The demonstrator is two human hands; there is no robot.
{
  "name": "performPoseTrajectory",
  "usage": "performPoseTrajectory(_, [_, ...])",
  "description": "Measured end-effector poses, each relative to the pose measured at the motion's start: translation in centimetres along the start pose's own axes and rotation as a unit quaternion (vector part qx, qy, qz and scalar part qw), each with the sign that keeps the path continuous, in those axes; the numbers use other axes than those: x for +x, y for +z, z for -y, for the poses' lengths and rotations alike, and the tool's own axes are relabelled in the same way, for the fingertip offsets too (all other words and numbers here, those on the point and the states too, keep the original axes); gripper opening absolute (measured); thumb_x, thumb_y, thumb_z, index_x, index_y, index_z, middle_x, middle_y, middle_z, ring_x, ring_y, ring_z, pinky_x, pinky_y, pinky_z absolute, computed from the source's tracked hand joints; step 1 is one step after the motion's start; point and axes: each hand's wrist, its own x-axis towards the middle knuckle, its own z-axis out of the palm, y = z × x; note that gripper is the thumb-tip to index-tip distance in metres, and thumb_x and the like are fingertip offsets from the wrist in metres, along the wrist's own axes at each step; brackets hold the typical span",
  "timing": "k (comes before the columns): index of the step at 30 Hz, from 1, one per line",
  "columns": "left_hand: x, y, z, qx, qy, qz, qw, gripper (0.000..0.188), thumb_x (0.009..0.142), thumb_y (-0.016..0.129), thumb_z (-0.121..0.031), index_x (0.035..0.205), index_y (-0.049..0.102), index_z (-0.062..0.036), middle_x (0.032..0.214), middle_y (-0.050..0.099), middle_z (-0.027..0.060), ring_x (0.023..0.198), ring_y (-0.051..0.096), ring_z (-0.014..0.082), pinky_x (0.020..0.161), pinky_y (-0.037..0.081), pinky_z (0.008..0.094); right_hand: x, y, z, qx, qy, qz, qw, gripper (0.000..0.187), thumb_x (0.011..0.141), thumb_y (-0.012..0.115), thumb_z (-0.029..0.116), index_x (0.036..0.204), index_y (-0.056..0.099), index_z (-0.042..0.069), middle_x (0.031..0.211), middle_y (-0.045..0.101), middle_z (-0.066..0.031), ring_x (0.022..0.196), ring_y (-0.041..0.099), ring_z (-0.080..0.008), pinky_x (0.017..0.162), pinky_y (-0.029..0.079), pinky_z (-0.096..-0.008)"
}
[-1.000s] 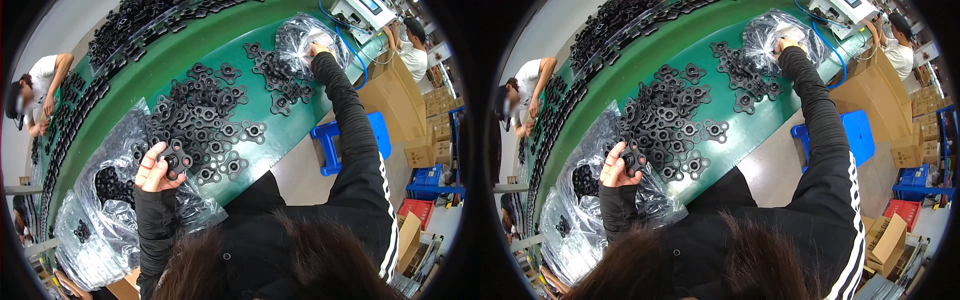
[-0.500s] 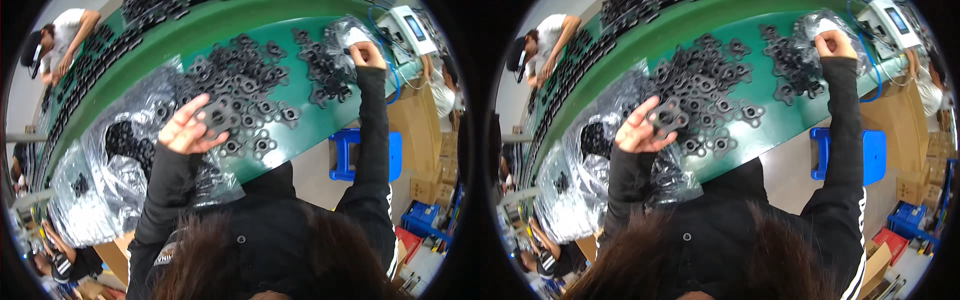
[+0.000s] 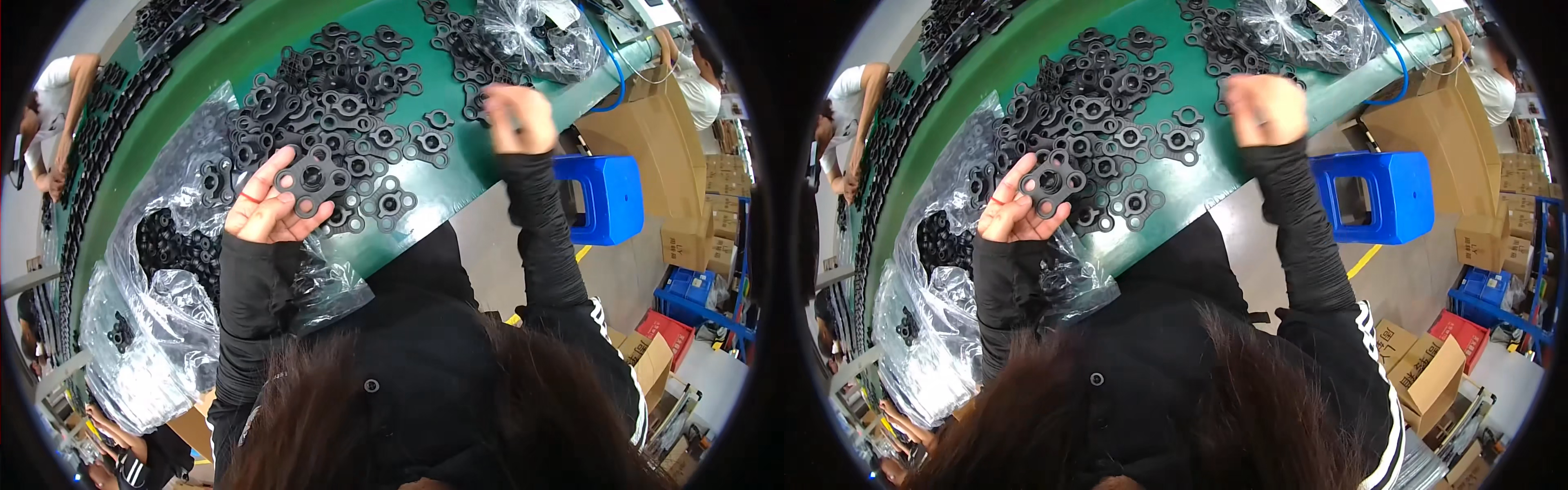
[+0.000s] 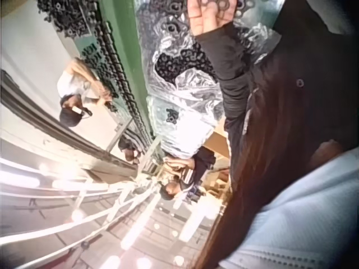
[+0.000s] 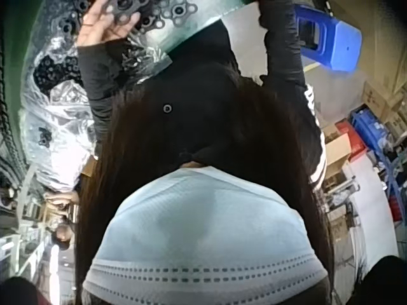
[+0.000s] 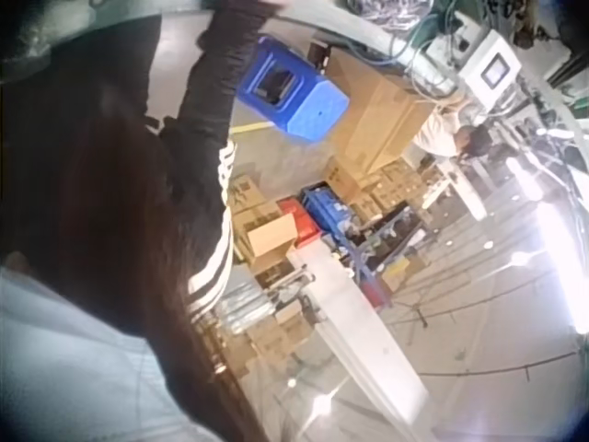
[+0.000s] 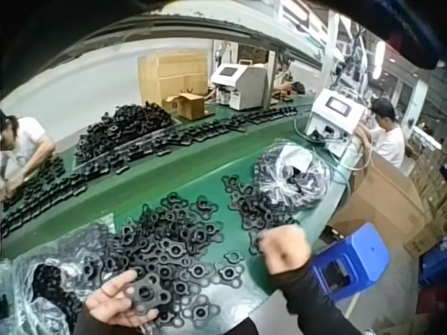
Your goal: The person assembles plastic components by pressing small round plastic inserts into the holes of flat plastic brackets by hand.
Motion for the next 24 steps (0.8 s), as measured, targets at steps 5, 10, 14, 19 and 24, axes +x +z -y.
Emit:
performPoseTrajectory(5, [-0.3, 1.5, -0.2, 0.014, -0.001, 0.022, 1.0, 0.052, 0.081, 0.041, 0.001, 0.132, 0.034, -0.0034, 0.123, 0.048, 0.0176, 0.083, 0.056, 0.0195, 0.084, 0.049, 0.0422, -0.2, 1.3, 1.6, 0.004, -0.009, 0.191, 0.982, 0.01, 0.068, 0.065, 0.019, 0.078, 0.065, 0.015, 0.083, 0.056, 0.0021, 0.077, 0.051, -0.0158, 0.079, 0.035, -0.0324])
performPoseTrajectory(10, [-0.3, 1.3, 0.2, -0.004, -0.006, 0.034, 0.999, 0.051, 0.081, 0.041, 0.001, 0.132, 0.034, -0.0032, 0.117, 0.051, 0.0163, 0.084, 0.056, 0.0198, 0.085, 0.049, 0.0429, 0.4, 1.7, 0.7, -0.043, 0.007, 0.258, 0.965, 0.01, 0.069, 0.065, 0.022, 0.075, 0.063, 0.014, 0.085, 0.055, 0.0028, 0.081, 0.05, -0.0152, 0.082, 0.031, -0.0331])
performPoseTrajectory(14, [0.1, 0.6, 0.6, -0.054, -0.027, 0.043, 0.997, 0.049, 0.082, 0.042, 0.0, 0.131, 0.036, -0.003, 0.112, 0.053, 0.0149, 0.084, 0.056, 0.02, 0.085, 0.049, 0.0436, 2.5, 1.3, 3.1, 0.122, 0.053, 0.156, 0.979, 0.01, 0.068, 0.067, 0.014, 0.075, 0.061, 0.01, 0.083, 0.056, 0.0002, 0.077, 0.052, -0.018, 0.076, 0.039, -0.0304])
performPoseTrajectory(19, [-0.7, 1.7, 0.0, -0.08, -0.033, 0.059, 0.995, 0.047, 0.083, 0.043, 0.002, 0.129, 0.038, -0.0025, 0.104, 0.055, 0.0129, 0.082, 0.057, 0.0189, 0.083, 0.05, 0.0425, 4.6, 0.2, 11.3, 0.307, 0.003, 0.133, 0.942, 0.02, 0.063, 0.066, 0.001, 0.08, 0.058, 0.005, 0.084, 0.059, -0.0036, 0.07, 0.056, -0.0211, 0.066, 0.046, -0.0276])
performPoseTrajectory(24, [-1.6, 2.8, 0.1, -0.014, 0.009, 0.046, 0.999, 0.045, 0.081, 0.05, 0.006, 0.125, 0.041, 0.0008, 0.092, 0.054, 0.0074, 0.077, 0.058, 0.015, 0.077, 0.051, 0.026, 4.3, 0.7, 12.9, 0.328, -0.008, 0.194, 0.924, 0.033, 0.06, 0.069, 0.0, 0.09, 0.057, 0.004, 0.093, 0.061, -0.0116, 0.078, 0.058, -0.0217, 0.064, 0.047, -0.0265])
